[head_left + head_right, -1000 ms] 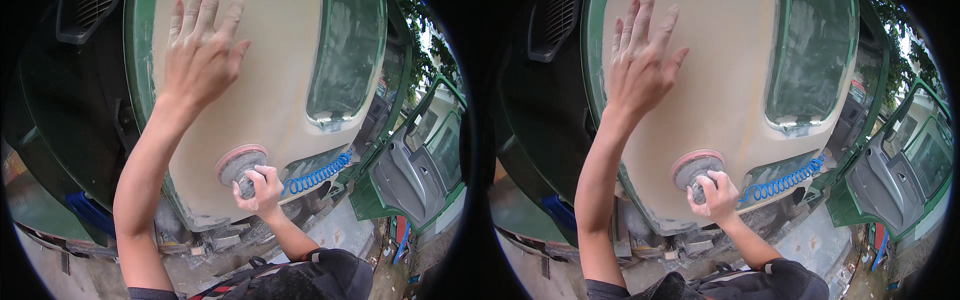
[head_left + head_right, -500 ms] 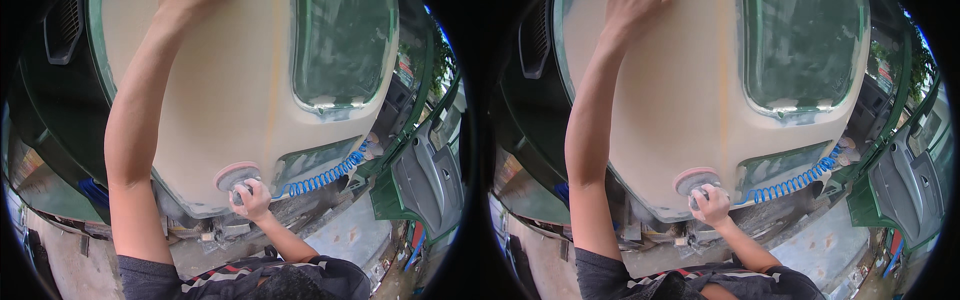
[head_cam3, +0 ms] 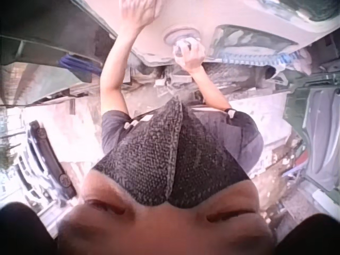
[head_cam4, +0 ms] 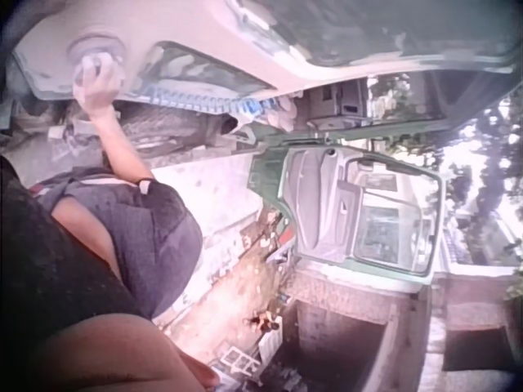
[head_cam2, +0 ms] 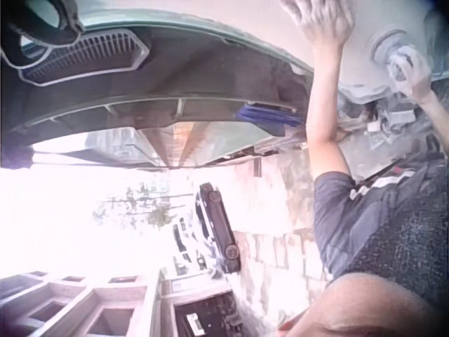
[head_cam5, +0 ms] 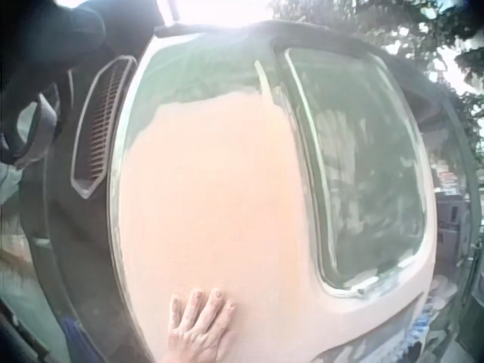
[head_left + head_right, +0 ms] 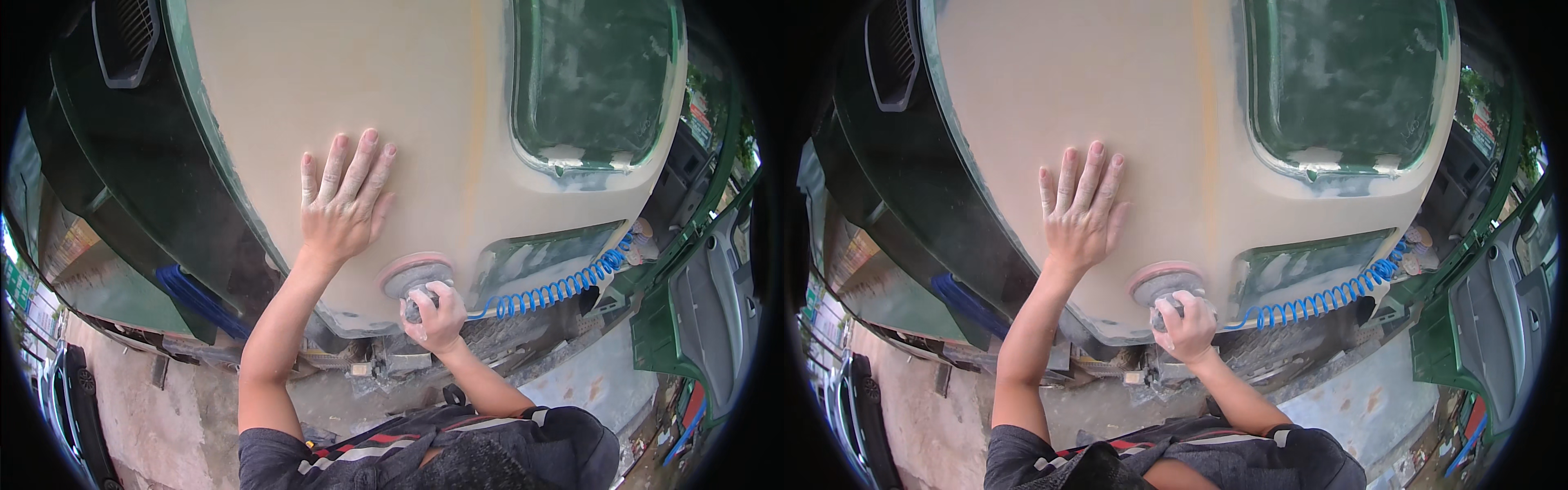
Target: The person sands the surface of a green truck panel using an air-powered orbital sander, moving the tool across a light-colored repair area and occasionally touching the surface by hand.
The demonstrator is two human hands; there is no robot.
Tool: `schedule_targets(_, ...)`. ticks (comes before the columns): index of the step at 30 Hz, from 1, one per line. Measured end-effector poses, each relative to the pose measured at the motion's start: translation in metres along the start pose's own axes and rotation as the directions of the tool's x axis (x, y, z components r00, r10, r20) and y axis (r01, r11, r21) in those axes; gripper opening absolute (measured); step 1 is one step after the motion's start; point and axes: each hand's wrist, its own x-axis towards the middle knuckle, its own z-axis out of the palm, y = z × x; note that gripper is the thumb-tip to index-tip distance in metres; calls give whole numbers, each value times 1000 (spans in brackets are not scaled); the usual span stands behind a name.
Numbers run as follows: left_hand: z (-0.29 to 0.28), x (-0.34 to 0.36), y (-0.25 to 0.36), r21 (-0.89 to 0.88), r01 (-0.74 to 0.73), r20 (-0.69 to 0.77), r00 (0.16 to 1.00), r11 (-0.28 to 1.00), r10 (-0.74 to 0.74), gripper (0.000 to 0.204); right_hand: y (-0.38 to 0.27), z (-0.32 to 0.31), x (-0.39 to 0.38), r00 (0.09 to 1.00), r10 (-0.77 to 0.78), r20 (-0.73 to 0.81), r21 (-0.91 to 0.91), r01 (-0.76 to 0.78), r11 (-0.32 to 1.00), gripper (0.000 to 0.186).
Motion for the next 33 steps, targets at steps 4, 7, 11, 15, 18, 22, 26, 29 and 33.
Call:
schedule_targets(4, 24, -74, -12, -60, 56, -28, 998, 997, -58, 60, -1, 0, 16, 1000, -1, -27, -39, 0, 999, 39)
schedule_targets(7, 37, -128, -17, -96, 135, -136, 980, 986, -147, 61, -13, 1, 44, 998, -22, -63, -49, 19, 999, 38)
schedule_targets(11, 48, -174, -16, -249, 402, -204, 868, 881, -453, 63, -29, 1, 83, 995, -37, -93, -73, 30, 997, 42)
schedule_targets(15, 54, -194, -13, -410, 459, -204, 796, 788, -570, 70, -39, -3, 113, 997, -46, -59, -110, 40, 993, 47)
schedule_targets(18, 50, -189, -9, -613, 467, -185, 700, 638, -690, 67, -47, -6, 137, 997, -63, -41, -144, 57, 988, 49)
schedule_targets(22, 63, -210, 5, -788, 498, -40, 545, 361, -838, 62, -59, -14, 162, 993, -111, -34, -248, 100, 964, 47)
schedule_targets(26, 59, -209, 9, -785, 563, -3, 415, 259, -910, 65, -59, -14, 186, 984, -178, -25, -320, 161, 934, 45)
schedule_targets(29, 52, -205, 0, -814, 551, 59, 397, 186, -916, 61, -63, -17, 209, 981, -187, -48, -339, 160, 927, 40)
schedule_targets(33, 48, -199, -6, -834, 528, 67, 388, 162, -919, 56, -71, -22, 258, 989, -119, -93, -315, 84, 945, 35)
